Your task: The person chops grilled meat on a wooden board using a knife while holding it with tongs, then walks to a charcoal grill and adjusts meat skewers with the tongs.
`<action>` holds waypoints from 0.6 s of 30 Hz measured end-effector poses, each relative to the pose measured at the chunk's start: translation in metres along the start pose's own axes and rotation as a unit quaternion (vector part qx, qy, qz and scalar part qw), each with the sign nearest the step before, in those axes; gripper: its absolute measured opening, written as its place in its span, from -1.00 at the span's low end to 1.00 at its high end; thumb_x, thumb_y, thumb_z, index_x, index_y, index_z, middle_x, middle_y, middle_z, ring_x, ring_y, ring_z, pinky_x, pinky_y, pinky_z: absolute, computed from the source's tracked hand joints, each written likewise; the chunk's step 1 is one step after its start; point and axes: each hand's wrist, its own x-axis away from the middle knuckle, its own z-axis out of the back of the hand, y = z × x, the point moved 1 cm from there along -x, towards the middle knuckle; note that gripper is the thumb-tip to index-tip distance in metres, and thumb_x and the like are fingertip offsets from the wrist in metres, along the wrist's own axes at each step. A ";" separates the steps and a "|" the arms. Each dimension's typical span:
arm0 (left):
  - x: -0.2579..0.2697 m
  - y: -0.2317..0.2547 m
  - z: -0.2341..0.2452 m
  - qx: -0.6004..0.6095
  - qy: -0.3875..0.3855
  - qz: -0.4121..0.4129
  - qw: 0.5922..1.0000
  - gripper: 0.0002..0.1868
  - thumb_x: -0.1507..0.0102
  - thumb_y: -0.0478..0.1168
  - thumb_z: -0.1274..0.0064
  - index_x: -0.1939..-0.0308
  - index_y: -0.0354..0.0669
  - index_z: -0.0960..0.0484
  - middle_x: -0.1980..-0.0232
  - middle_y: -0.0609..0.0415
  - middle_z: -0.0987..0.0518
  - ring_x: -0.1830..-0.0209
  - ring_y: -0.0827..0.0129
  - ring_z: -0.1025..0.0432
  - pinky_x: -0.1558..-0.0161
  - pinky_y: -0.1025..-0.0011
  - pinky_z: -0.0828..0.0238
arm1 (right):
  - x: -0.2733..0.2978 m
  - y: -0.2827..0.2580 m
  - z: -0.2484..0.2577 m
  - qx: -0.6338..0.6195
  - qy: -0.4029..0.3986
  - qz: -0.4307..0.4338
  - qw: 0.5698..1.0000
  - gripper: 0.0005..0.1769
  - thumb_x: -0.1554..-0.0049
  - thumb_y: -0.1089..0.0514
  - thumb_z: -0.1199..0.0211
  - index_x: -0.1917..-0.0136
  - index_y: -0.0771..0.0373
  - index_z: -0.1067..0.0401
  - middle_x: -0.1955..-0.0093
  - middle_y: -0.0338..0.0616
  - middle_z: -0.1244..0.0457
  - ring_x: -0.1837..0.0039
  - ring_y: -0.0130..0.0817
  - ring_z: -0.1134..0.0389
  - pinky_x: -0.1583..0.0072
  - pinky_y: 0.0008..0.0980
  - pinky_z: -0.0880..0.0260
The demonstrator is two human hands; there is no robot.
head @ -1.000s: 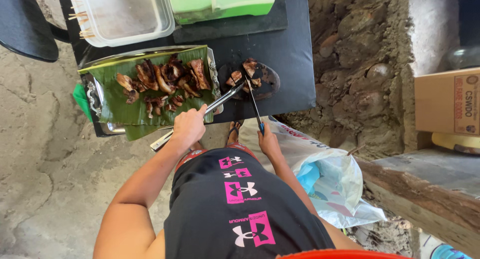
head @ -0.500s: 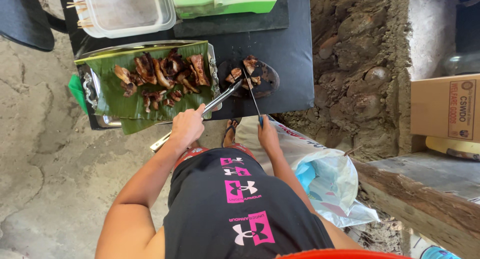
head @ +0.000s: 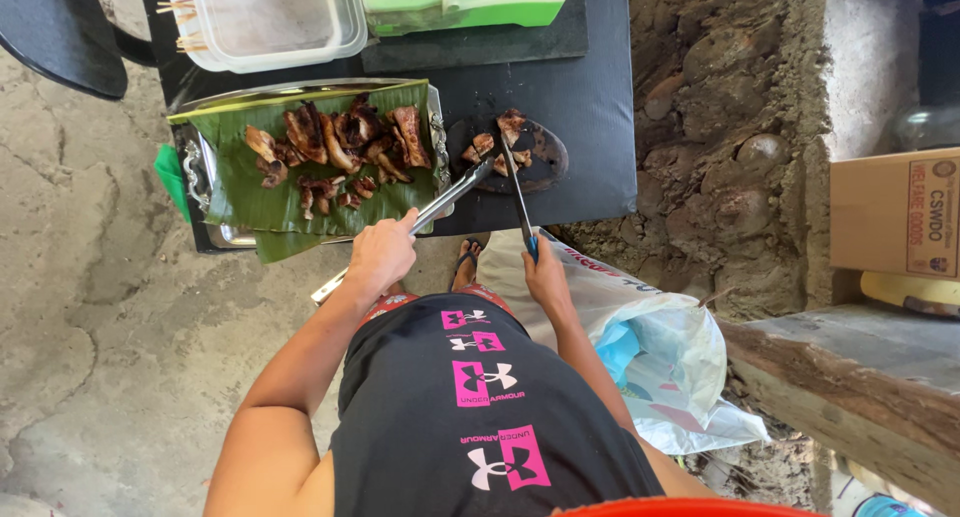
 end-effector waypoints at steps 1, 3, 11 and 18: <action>0.000 0.000 0.000 -0.004 -0.011 -0.002 1.000 -0.46 -0.32 -0.15 0.02 -0.41 0.09 -0.40 0.10 -0.19 -0.62 0.11 -0.18 -0.54 0.04 -0.03 -0.44 | 0.005 -0.001 -0.001 0.003 -0.011 -0.018 1.000 -0.50 -0.24 0.06 -0.16 -0.41 0.12 -0.21 0.01 0.36 -0.34 -0.09 0.41 -0.33 -0.03 0.18 -0.31; -0.002 0.000 0.001 -0.006 -0.009 -0.009 1.000 -0.46 -0.32 -0.15 0.02 -0.41 0.08 -0.40 0.11 -0.19 -0.62 0.11 -0.18 -0.54 0.04 -0.03 -0.44 | 0.013 -0.001 -0.002 0.007 -0.020 -0.037 0.999 -0.49 -0.24 0.06 -0.17 -0.42 0.12 -0.20 0.02 0.37 -0.34 -0.10 0.41 -0.32 -0.04 0.19 -0.30; -0.013 -0.003 -0.001 -0.024 -0.005 -0.022 0.999 -0.47 -0.31 -0.18 0.02 -0.40 0.06 -0.41 0.11 -0.19 -0.63 0.11 -0.17 -0.54 0.05 -0.02 -0.45 | 0.013 0.013 -0.019 0.034 -0.036 -0.055 0.997 -0.52 -0.24 0.07 -0.15 -0.40 0.09 -0.19 0.03 0.36 -0.35 -0.09 0.43 -0.33 -0.05 0.22 -0.30; -0.019 -0.005 -0.006 -0.057 0.022 -0.039 0.997 -0.43 -0.26 -0.26 0.04 -0.39 -0.03 -0.42 0.15 -0.21 -0.63 0.15 -0.15 -0.56 0.10 0.00 -0.49 | -0.027 -0.003 -0.040 0.032 -0.006 0.017 0.999 -0.47 -0.22 0.11 -0.16 -0.42 0.13 -0.16 0.01 0.40 -0.34 -0.07 0.45 -0.32 -0.06 0.25 -0.29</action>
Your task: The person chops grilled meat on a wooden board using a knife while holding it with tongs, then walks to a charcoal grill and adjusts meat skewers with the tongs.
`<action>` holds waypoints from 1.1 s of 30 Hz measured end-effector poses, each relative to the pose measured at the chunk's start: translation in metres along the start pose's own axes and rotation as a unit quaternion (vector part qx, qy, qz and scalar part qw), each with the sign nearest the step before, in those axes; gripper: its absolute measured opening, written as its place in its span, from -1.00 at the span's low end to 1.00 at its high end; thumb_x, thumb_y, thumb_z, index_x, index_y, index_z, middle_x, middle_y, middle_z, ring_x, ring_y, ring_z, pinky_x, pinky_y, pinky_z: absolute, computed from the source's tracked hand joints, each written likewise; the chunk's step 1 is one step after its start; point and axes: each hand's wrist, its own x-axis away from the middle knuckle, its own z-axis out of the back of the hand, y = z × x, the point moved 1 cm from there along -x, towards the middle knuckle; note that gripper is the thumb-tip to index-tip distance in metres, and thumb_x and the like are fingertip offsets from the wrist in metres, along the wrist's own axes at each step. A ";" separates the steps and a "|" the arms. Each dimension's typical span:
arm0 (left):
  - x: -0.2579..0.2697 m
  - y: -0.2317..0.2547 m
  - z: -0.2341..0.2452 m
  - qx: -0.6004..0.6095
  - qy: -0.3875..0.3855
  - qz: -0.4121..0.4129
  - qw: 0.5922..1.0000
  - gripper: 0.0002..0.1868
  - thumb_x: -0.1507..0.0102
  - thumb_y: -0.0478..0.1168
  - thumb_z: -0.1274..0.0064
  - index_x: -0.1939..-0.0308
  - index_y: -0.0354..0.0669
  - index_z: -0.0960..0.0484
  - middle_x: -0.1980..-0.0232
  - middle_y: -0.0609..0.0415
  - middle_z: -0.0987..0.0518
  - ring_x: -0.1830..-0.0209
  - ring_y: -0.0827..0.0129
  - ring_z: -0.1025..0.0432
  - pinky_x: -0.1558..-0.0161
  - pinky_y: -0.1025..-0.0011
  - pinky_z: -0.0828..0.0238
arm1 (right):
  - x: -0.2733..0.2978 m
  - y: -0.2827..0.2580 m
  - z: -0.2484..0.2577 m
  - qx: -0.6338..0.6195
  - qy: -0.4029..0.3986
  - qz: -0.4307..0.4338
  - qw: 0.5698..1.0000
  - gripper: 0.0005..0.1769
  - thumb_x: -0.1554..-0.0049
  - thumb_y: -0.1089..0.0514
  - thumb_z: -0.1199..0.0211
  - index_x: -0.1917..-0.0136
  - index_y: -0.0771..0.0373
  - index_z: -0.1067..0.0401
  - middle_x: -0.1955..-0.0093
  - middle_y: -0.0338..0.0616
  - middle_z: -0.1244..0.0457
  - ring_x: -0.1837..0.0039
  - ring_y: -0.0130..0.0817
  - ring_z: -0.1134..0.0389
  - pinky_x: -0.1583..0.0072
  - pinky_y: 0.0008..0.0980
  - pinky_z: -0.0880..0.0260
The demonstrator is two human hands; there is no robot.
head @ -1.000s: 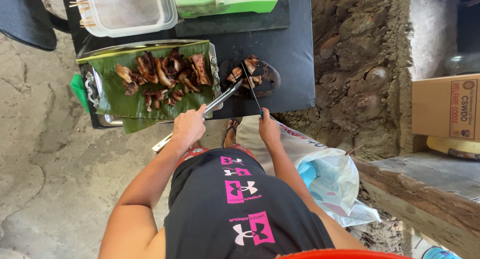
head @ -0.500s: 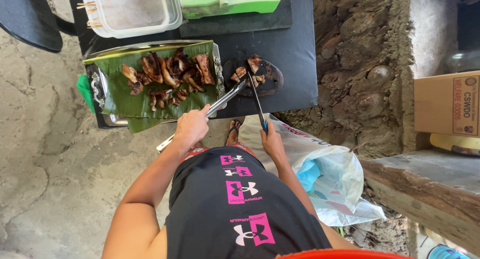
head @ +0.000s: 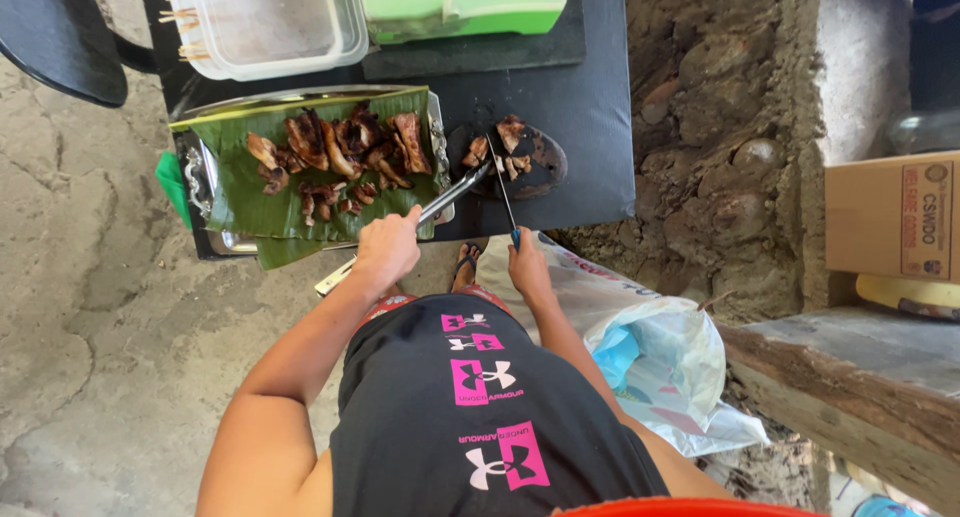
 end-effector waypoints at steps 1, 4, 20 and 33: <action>-0.001 0.001 0.000 -0.006 0.005 -0.005 1.000 -0.41 -0.24 -0.28 0.05 -0.40 -0.06 -0.41 0.16 -0.22 -0.63 0.17 -0.15 -0.57 0.12 0.00 -0.50 | -0.004 -0.003 -0.003 0.038 -0.012 -0.034 0.999 -0.48 -0.24 0.11 -0.15 -0.44 0.11 -0.16 0.03 0.40 -0.34 -0.07 0.45 -0.33 -0.07 0.27 -0.28; 0.003 0.002 -0.002 -0.012 -0.004 0.009 1.000 -0.44 -0.25 -0.27 0.06 -0.37 -0.04 -0.44 0.16 -0.21 -0.62 0.17 -0.16 -0.57 0.12 -0.01 -0.50 | 0.004 0.005 -0.005 0.088 -0.030 -0.068 0.993 -0.47 -0.27 0.11 -0.14 -0.47 0.09 -0.13 0.07 0.41 -0.35 -0.04 0.45 -0.34 -0.07 0.30 -0.26; -0.004 0.004 -0.001 0.006 0.000 0.001 1.000 -0.40 -0.21 -0.29 0.05 -0.38 -0.02 -0.44 0.13 -0.22 -0.63 0.15 -0.15 -0.56 0.11 -0.01 -0.51 | 0.031 0.036 0.003 0.051 0.000 -0.037 0.998 -0.49 -0.22 0.11 -0.16 -0.40 0.11 -0.17 0.10 0.42 -0.34 0.01 0.47 -0.33 -0.02 0.30 -0.27; 0.008 0.002 0.031 0.069 -0.008 0.040 0.997 -0.43 -0.30 -0.14 0.01 -0.43 0.12 -0.38 0.08 -0.19 -0.62 0.09 -0.17 -0.54 0.03 -0.04 -0.46 | 0.025 0.021 0.067 -0.031 0.006 -0.034 0.999 -0.59 -0.27 0.07 -0.16 -0.36 0.10 -0.24 0.15 0.21 -0.34 0.06 0.27 -0.40 0.04 0.05 -0.36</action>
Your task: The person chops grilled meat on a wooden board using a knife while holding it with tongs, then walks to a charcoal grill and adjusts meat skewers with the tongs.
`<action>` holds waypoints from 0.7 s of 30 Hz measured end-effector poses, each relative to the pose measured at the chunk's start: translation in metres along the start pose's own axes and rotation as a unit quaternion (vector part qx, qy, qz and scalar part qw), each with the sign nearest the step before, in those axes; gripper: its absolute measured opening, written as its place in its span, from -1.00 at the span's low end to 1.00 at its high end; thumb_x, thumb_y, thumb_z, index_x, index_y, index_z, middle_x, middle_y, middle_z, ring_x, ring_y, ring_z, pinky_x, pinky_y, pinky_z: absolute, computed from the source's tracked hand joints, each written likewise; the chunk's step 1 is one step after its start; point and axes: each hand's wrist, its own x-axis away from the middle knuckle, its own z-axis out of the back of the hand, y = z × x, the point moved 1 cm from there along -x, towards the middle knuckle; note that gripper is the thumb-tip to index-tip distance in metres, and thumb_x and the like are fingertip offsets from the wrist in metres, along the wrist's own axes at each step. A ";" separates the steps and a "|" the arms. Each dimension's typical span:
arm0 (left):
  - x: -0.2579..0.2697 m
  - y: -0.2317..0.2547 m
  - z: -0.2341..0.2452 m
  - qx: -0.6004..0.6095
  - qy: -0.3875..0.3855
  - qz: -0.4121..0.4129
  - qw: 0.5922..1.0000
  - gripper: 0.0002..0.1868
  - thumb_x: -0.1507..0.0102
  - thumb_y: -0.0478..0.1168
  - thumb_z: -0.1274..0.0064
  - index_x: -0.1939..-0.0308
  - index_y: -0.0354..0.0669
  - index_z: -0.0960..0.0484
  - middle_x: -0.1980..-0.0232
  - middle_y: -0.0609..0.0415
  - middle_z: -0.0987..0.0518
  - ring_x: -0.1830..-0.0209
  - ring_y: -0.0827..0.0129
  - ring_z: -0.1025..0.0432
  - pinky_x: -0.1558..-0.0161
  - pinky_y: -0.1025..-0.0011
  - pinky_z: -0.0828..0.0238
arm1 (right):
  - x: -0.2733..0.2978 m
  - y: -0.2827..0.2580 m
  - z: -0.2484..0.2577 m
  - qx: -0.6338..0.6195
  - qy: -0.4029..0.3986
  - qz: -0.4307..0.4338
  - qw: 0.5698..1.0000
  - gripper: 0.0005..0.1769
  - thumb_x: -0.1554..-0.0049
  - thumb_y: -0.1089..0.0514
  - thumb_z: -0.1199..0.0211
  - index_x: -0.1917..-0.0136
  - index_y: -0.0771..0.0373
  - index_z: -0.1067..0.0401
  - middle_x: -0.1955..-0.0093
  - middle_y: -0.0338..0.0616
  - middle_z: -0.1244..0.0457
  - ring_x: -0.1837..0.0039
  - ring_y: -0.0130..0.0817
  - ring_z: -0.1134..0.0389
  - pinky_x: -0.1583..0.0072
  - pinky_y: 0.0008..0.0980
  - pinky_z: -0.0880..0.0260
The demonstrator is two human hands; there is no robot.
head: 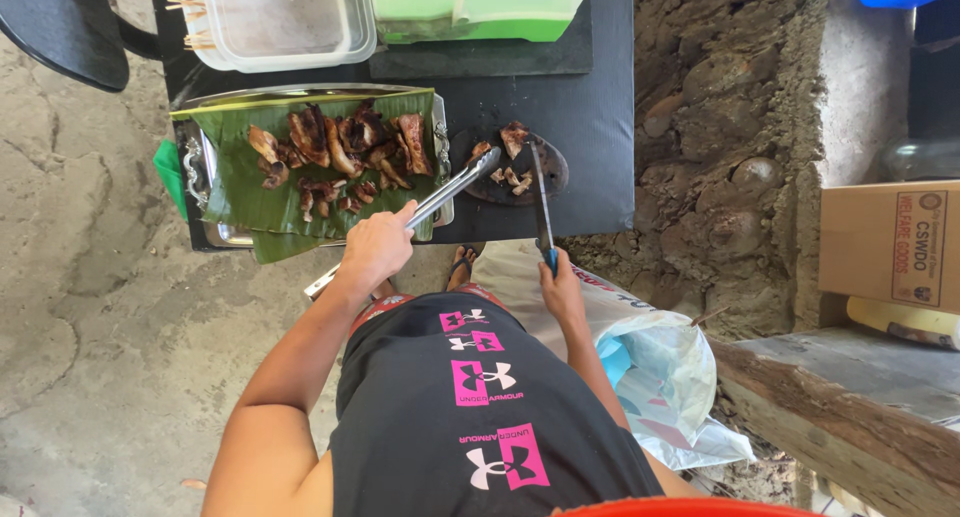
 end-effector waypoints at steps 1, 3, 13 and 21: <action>0.001 0.000 0.002 0.002 0.000 0.009 1.000 -0.43 -0.30 -0.13 0.00 -0.43 0.13 -0.37 0.07 -0.21 -0.62 0.08 -0.17 -0.54 0.02 -0.04 -0.46 | -0.001 0.001 0.002 -0.023 0.000 -0.034 0.999 -0.60 -0.27 0.06 -0.15 -0.36 0.09 -0.26 0.21 0.14 -0.33 0.14 0.13 -0.39 0.07 0.01 -0.37; 0.003 -0.001 0.008 0.005 0.007 0.019 1.000 -0.43 -0.31 -0.12 0.01 -0.44 0.15 -0.37 0.07 -0.20 -0.62 0.08 -0.16 -0.54 0.02 -0.03 -0.46 | -0.006 0.002 0.005 -0.046 -0.001 -0.066 0.997 -0.61 -0.27 0.05 -0.13 -0.35 0.08 -0.28 0.28 0.07 -0.31 0.21 -0.02 -0.38 0.09 -0.04 -0.38; -0.033 0.009 0.003 -0.041 -0.004 -0.001 0.999 -0.40 -0.28 -0.08 -0.04 -0.43 0.11 -0.36 0.01 -0.16 -0.61 0.03 -0.12 -0.54 -0.01 -0.02 -0.46 | -0.088 -0.027 0.025 0.055 0.023 -0.007 0.998 -0.58 -0.25 0.01 -0.19 -0.35 0.11 -0.32 0.07 0.27 -0.37 -0.03 0.28 -0.40 -0.04 0.08 -0.38; -0.040 0.020 -0.003 -0.072 0.006 0.009 0.997 -0.42 -0.29 -0.06 -0.06 -0.39 0.01 -0.36 0.03 -0.18 -0.60 0.05 -0.14 -0.56 -0.01 -0.01 -0.46 | -0.108 -0.044 0.055 0.190 -0.031 -0.022 0.981 -0.54 -0.21 -0.03 -0.18 -0.36 0.03 -0.34 -0.02 0.30 -0.37 -0.15 0.31 -0.37 -0.16 0.15 -0.34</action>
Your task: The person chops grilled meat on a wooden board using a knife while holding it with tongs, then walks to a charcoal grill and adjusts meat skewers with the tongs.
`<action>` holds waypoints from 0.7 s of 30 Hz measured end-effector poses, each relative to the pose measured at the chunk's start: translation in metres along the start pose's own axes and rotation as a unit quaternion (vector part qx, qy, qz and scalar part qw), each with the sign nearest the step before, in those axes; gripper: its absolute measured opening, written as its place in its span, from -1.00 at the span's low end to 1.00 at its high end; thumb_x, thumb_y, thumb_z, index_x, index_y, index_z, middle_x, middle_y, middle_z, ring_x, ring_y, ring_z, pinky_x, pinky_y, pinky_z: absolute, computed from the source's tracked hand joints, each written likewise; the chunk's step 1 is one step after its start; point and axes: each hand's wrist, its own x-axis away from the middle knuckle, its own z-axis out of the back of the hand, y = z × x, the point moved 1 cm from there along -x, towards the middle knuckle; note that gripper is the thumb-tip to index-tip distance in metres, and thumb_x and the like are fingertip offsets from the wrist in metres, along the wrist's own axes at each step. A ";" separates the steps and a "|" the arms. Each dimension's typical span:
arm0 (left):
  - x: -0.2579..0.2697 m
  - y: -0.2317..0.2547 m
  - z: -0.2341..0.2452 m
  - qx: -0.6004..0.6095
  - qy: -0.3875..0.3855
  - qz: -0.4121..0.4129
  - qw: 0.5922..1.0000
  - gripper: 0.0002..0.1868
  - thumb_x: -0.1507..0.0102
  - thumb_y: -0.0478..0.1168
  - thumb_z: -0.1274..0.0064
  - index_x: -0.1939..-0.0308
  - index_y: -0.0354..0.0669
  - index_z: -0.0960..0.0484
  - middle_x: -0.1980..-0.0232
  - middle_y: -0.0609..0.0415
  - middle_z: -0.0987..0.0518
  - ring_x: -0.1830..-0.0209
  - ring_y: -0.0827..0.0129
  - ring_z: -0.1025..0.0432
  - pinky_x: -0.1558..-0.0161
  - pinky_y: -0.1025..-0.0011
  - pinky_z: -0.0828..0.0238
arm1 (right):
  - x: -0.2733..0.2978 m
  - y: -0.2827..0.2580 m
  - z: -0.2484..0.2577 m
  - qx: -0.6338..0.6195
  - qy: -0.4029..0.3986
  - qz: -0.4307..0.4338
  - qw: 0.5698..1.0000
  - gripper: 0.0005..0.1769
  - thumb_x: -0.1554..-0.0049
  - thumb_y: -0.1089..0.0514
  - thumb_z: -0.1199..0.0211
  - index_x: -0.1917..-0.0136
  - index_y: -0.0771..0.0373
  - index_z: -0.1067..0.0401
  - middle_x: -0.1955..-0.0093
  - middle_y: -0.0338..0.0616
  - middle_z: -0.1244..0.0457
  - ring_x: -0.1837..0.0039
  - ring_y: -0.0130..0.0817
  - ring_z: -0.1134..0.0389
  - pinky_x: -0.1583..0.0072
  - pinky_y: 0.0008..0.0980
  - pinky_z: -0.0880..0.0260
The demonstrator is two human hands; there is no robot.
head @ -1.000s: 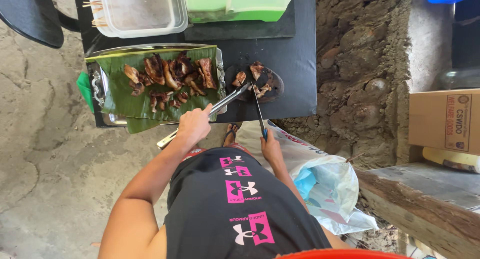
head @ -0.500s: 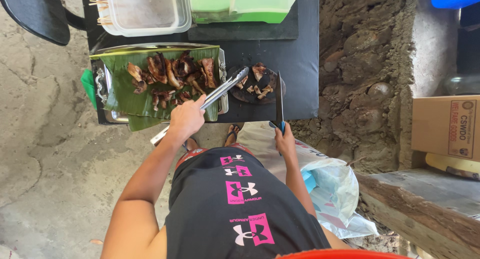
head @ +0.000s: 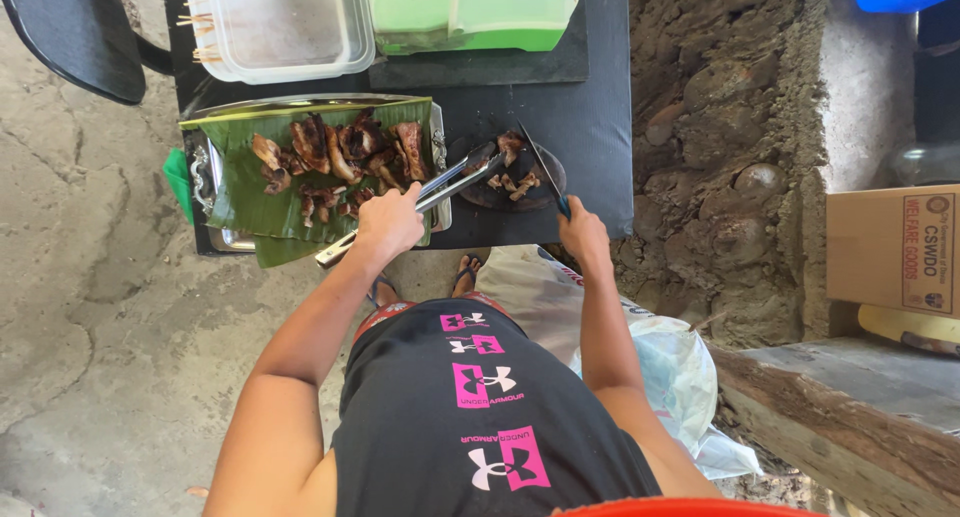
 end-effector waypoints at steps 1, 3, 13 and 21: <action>-0.002 -0.001 -0.001 -0.012 0.003 0.000 1.000 -0.42 -0.29 -0.06 -0.06 -0.39 -0.01 -0.36 0.02 -0.19 -0.59 0.06 -0.14 -0.56 0.01 0.00 -0.47 | 0.004 0.005 0.000 -0.001 0.002 0.008 1.000 -0.52 -0.20 -0.03 -0.18 -0.37 0.04 -0.33 -0.03 0.31 -0.37 -0.14 0.32 -0.37 -0.16 0.15 -0.34; -0.008 -0.001 -0.003 -0.014 0.012 -0.008 1.000 -0.41 -0.28 -0.06 -0.07 -0.39 0.00 -0.37 0.02 -0.19 -0.59 0.06 -0.14 -0.56 0.02 0.00 -0.48 | 0.016 0.017 -0.002 -0.003 0.003 0.016 1.000 -0.50 -0.18 -0.02 -0.19 -0.38 0.05 -0.32 -0.03 0.32 -0.36 -0.14 0.32 -0.37 -0.16 0.16 -0.33; -0.010 0.007 0.009 -0.071 0.043 -0.035 0.996 -0.37 -0.22 -0.08 -0.14 -0.39 0.07 -0.41 0.03 -0.15 -0.58 0.14 -0.08 -0.58 0.14 0.01 -0.50 | 0.053 0.035 -0.011 -0.086 0.011 -0.004 0.996 -0.52 -0.22 -0.04 -0.16 -0.39 0.04 -0.31 0.00 0.33 -0.37 -0.13 0.34 -0.37 -0.13 0.13 -0.34; 0.002 0.010 0.004 -0.063 0.073 -0.037 0.995 -0.35 -0.21 -0.13 -0.11 -0.41 0.06 -0.42 0.08 -0.14 -0.59 0.23 -0.08 -0.58 0.18 0.06 -0.51 | 0.068 0.016 -0.050 -0.162 -0.036 -0.006 0.986 -0.50 -0.22 0.04 -0.12 -0.42 0.06 -0.23 0.02 0.35 -0.36 -0.12 0.35 -0.37 -0.11 0.12 -0.34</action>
